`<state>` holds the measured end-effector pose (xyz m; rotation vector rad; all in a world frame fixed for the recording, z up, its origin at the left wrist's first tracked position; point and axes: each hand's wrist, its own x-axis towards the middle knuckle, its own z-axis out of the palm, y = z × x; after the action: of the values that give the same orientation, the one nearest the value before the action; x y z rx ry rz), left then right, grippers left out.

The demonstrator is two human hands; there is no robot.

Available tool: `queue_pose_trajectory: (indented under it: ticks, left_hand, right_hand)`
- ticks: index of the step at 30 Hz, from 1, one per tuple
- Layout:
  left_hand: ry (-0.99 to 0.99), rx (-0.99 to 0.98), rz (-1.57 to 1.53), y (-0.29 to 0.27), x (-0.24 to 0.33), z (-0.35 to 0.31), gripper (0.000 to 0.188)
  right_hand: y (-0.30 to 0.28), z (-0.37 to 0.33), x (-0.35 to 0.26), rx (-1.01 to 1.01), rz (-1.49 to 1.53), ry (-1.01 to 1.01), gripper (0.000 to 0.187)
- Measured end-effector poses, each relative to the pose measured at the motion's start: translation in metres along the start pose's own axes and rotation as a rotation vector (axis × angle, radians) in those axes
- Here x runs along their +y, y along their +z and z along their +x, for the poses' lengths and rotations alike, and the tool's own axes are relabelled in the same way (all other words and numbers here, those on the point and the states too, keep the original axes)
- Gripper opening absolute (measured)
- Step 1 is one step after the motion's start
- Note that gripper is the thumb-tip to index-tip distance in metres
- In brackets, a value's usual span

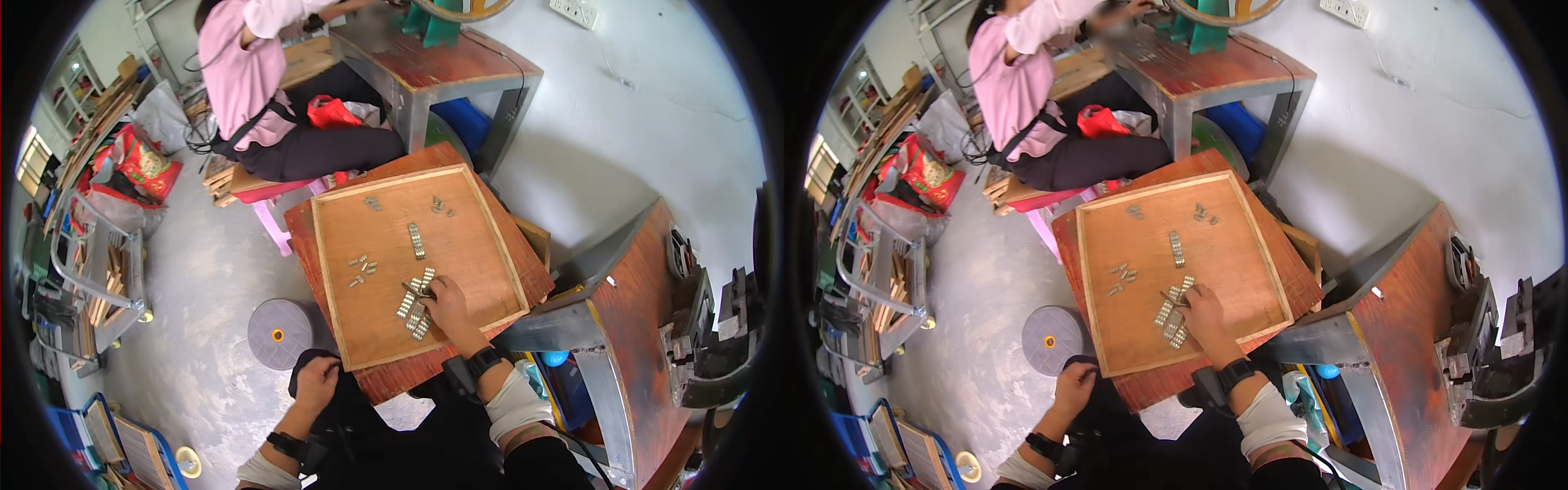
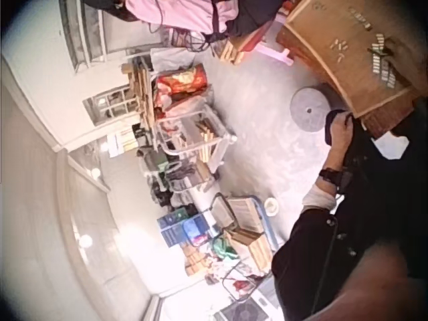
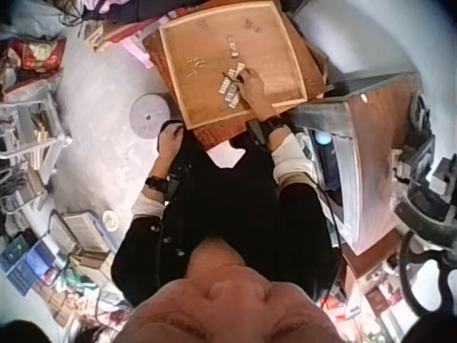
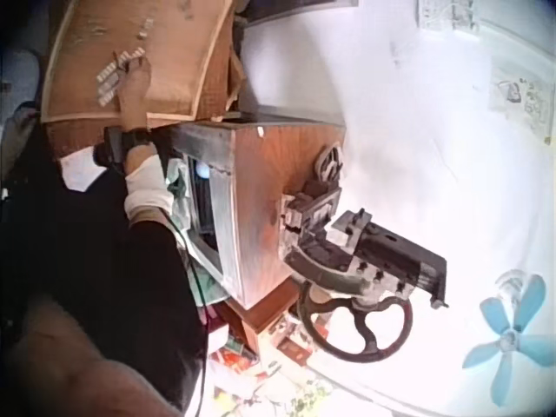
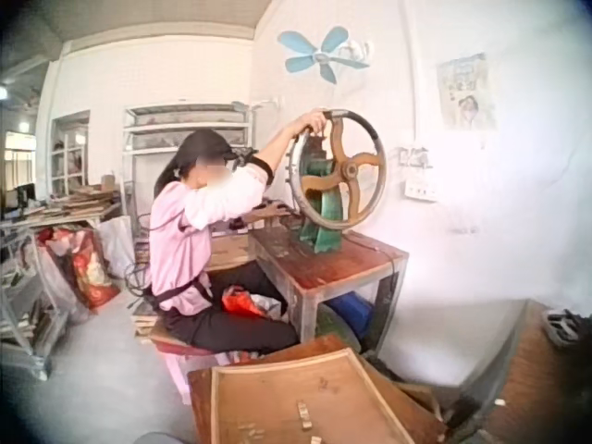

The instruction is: The recorder organizes small metal parts into groups on a wooden board and then uses a manual press.

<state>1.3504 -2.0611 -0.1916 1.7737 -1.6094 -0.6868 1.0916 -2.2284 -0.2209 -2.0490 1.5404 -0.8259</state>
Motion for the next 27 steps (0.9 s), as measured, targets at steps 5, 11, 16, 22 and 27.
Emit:
queue_pose_trajectory:
  ticks: [5,11,16,22,27]
  left_hand:
    - [-0.042,-0.107,-0.077,0.005,0.018,-0.074,0.010]
    - [0.149,0.003,-0.117,-0.029,0.082,-0.037,0.043]
    - [0.078,-0.445,-0.753,-0.018,0.147,-0.010,0.047]
    - [-0.381,-0.599,-1.398,-0.032,0.153,-0.024,0.029]
    - [-0.413,-0.602,-1.487,-0.040,0.157,-0.023,0.027]
  right_hand:
    - [-0.034,-0.024,-0.033,0.166,0.037,-0.327,0.021]
    - [-0.092,-0.053,-0.092,-0.211,0.385,-0.252,0.015]
    - [-0.119,-0.078,-0.136,-0.317,0.476,-0.357,0.011]
    - [-0.130,-0.080,-0.137,-0.628,0.950,0.110,0.020]
    - [-0.137,-0.082,-0.147,-0.610,0.948,0.131,0.024]
